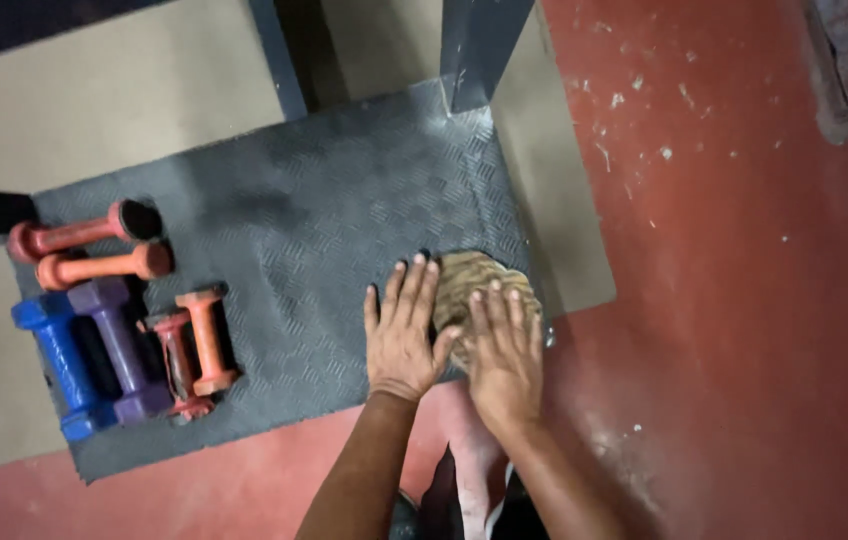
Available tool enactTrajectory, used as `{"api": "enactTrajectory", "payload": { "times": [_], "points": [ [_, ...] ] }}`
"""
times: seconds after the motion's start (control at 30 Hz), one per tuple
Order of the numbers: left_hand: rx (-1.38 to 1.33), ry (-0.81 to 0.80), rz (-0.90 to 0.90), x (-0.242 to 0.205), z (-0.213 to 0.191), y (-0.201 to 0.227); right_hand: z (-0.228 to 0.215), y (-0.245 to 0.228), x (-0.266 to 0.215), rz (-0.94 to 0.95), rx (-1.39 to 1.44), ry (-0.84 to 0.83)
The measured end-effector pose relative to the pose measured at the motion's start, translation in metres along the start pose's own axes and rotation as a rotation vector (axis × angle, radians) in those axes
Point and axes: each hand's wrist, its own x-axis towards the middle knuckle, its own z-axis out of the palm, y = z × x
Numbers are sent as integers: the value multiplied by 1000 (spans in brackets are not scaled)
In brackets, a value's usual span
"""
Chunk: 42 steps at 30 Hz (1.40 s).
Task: Clean dumbbells, a weight bench frame, and a window frame using a cloth.
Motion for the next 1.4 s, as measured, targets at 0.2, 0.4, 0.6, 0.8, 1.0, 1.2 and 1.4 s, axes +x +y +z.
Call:
{"api": "enactTrajectory", "payload": {
  "times": [0.2,0.4,0.6,0.8,1.0,1.2,1.4],
  "points": [
    [-109,42,-21,-6,1,-1,-2,9,74,56,-58,66],
    [-158,138,-4,-5,8,-8,31,-17,15,42,-40,40],
    [-398,314,-22,-16,-4,-11,28,-23,18,-316,378,-159],
    [-45,269,-94,-19,-12,19,13,24,17,-77,513,43],
    [15,-76,-176,-53,5,40,26,21,24,131,-218,144],
    [210,8,-44,15,-18,-7,26,20,26,132,-174,188],
    [130,107,-210,41,15,6,16,16,36,108,-271,143]
  ]
}}
